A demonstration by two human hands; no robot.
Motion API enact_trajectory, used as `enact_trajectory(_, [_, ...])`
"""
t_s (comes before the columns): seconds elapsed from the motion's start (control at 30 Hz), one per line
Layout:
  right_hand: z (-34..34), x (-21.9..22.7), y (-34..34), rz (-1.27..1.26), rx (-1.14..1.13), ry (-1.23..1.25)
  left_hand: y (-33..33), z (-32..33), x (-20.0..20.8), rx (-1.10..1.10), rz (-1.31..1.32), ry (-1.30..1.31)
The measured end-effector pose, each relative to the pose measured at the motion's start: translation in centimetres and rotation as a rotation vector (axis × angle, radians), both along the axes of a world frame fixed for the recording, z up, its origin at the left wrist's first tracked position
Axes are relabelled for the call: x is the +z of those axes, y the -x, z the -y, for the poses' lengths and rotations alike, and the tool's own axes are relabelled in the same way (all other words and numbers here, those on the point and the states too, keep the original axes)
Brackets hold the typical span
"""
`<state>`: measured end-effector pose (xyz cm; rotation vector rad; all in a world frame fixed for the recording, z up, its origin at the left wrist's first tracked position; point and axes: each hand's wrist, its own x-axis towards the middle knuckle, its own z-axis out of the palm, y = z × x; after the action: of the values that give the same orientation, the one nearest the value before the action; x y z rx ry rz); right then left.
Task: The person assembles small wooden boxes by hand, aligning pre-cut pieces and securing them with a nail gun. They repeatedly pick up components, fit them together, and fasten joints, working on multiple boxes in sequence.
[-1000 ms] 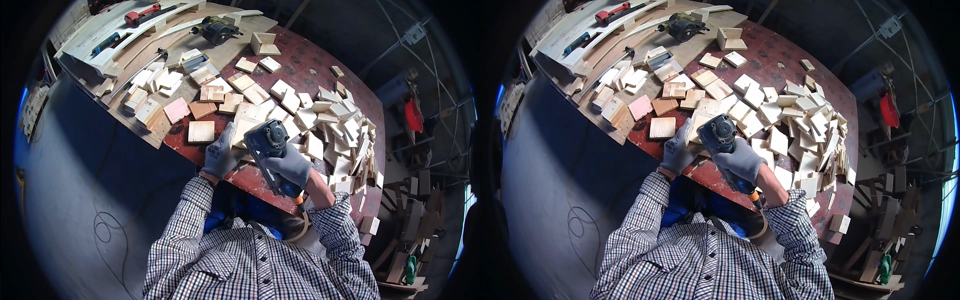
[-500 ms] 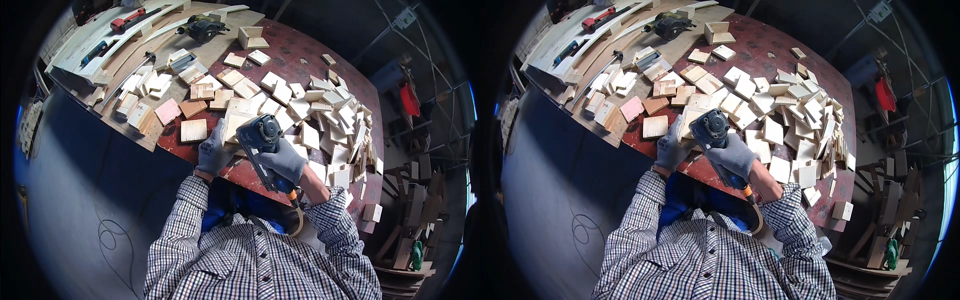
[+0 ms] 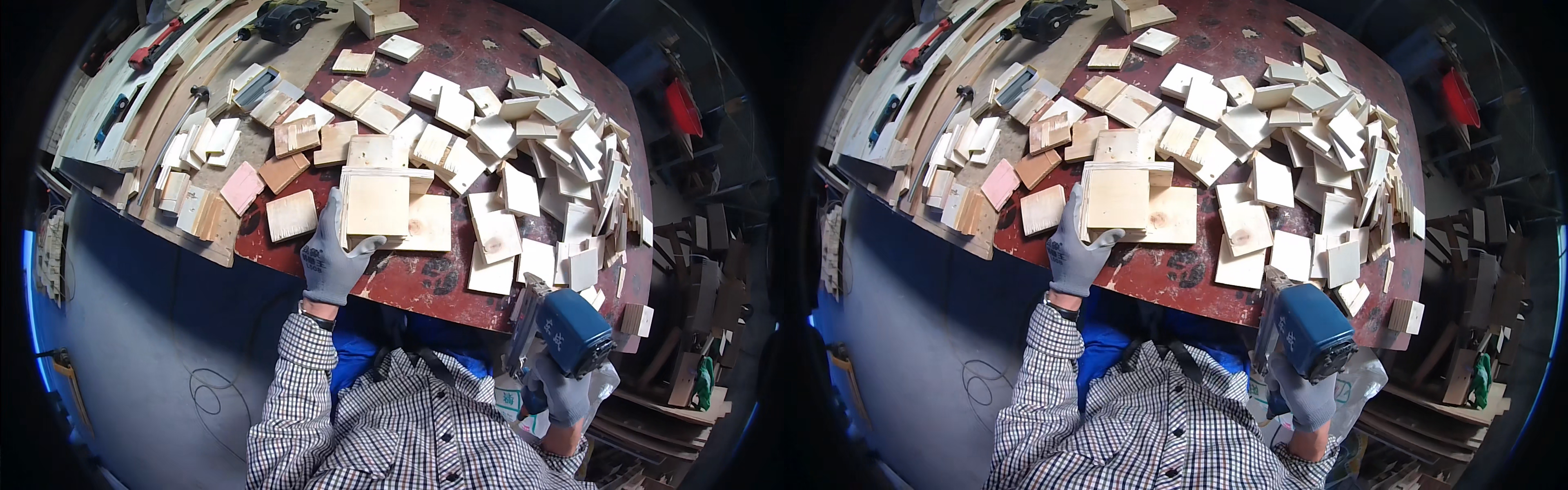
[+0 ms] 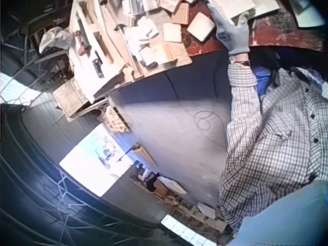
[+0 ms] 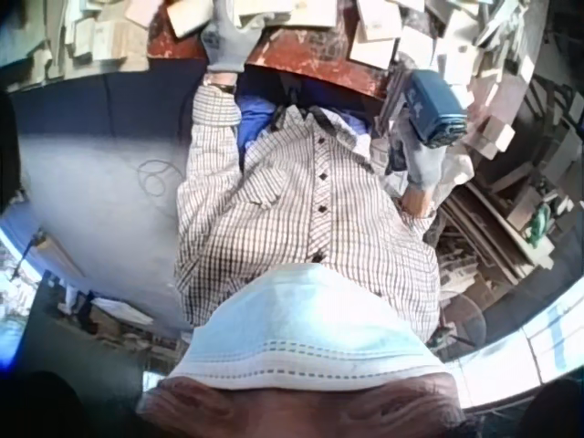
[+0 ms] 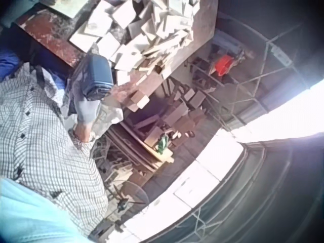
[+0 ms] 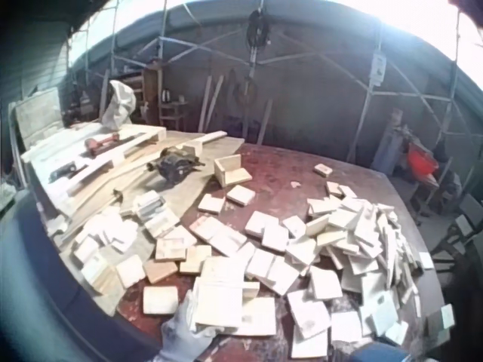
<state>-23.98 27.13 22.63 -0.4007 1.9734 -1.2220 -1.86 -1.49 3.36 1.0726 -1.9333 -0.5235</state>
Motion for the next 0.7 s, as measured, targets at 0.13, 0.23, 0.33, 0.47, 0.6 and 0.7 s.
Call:
enact_trajectory(0.13, [-2.7,-1.7,-0.6,0.002,-0.133,0.025,-0.6,0.1,1.4,-0.057,0.132,0.115])
enact_trajectory(0.23, [-3.1,-1.3,-0.8,-0.025,-0.179,0.002,-0.6,0.4,2.2,-0.061,0.229,0.115])
enact_trajectory(0.33, [-3.3,-0.9,0.0,-0.08,-0.177,0.012,-1.1,0.9,2.3,-0.045,0.359,0.293])
enact_trajectory(0.47, [-2.3,2.0,2.0,-0.28,-0.32,-0.039,-1.6,1.2,2.5,-0.143,0.364,0.385])
enact_trajectory(0.6, [-6.0,1.6,6.1,-0.326,-0.529,0.208,-1.1,1.1,2.6,-0.158,0.359,0.405])
enact_trajectory(0.7, [-9.2,0.4,11.0,-0.479,-0.475,0.132,-0.6,1.6,2.8,-0.217,0.4,0.532])
